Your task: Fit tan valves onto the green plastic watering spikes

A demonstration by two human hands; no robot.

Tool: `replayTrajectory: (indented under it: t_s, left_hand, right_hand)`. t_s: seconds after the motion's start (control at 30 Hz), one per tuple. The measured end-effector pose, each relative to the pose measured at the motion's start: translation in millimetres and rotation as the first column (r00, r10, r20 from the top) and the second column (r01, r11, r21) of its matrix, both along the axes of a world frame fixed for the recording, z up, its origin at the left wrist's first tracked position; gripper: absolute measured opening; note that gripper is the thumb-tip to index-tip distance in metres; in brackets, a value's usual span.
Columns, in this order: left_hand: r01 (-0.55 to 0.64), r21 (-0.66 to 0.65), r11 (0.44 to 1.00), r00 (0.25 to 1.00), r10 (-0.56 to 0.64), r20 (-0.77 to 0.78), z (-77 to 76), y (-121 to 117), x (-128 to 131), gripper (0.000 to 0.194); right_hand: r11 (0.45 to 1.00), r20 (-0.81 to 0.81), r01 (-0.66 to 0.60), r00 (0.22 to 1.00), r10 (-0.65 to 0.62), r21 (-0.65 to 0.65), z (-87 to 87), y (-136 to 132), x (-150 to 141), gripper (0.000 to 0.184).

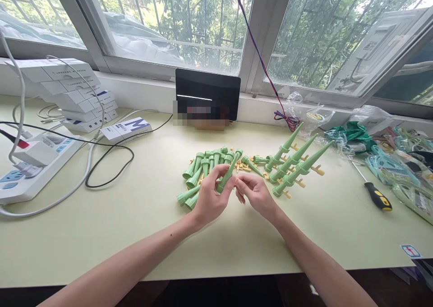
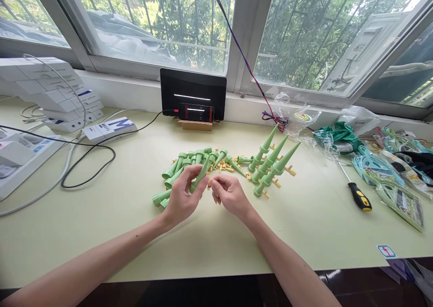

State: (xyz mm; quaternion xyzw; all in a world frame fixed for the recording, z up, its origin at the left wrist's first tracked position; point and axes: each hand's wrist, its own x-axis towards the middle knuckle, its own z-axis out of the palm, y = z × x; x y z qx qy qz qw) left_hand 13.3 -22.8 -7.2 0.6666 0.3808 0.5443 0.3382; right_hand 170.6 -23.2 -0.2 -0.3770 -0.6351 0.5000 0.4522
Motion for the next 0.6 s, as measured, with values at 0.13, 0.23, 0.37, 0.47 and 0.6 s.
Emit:
replayTrajectory:
  t_s: [0.13,0.23,0.37,0.47,0.6]
  left_hand:
    - [0.037,-0.126,0.991,0.996,-0.026,0.086,0.7,1,0,0.024]
    - [0.084,-0.167,0.982,0.987,-0.058,0.152,2.0,2,1,0.027]
    - [0.1,-0.2,0.975,0.975,-0.055,0.217,5.3,3,2,0.027]
    - [0.123,-0.225,0.967,0.964,-0.063,0.257,8.7,3,3,0.027]
    - [0.148,-0.25,0.957,0.957,-0.075,0.281,12.1,2,4,0.029]
  right_hand:
    - [0.999,-0.004,0.044,0.999,-0.044,-0.023,-0.2,0,-1,0.035]
    - [0.999,-0.004,0.045,0.999,-0.045,-0.028,0.0,0,-1,0.037]
    - [0.999,0.002,0.046,0.999,-0.046,-0.025,-0.4,1,0,0.037]
    - [0.999,0.01,0.043,0.999,-0.043,-0.018,-1.2,1,0,0.036]
    - [0.999,0.018,0.048,0.999,-0.048,-0.014,-1.2,1,0,0.036]
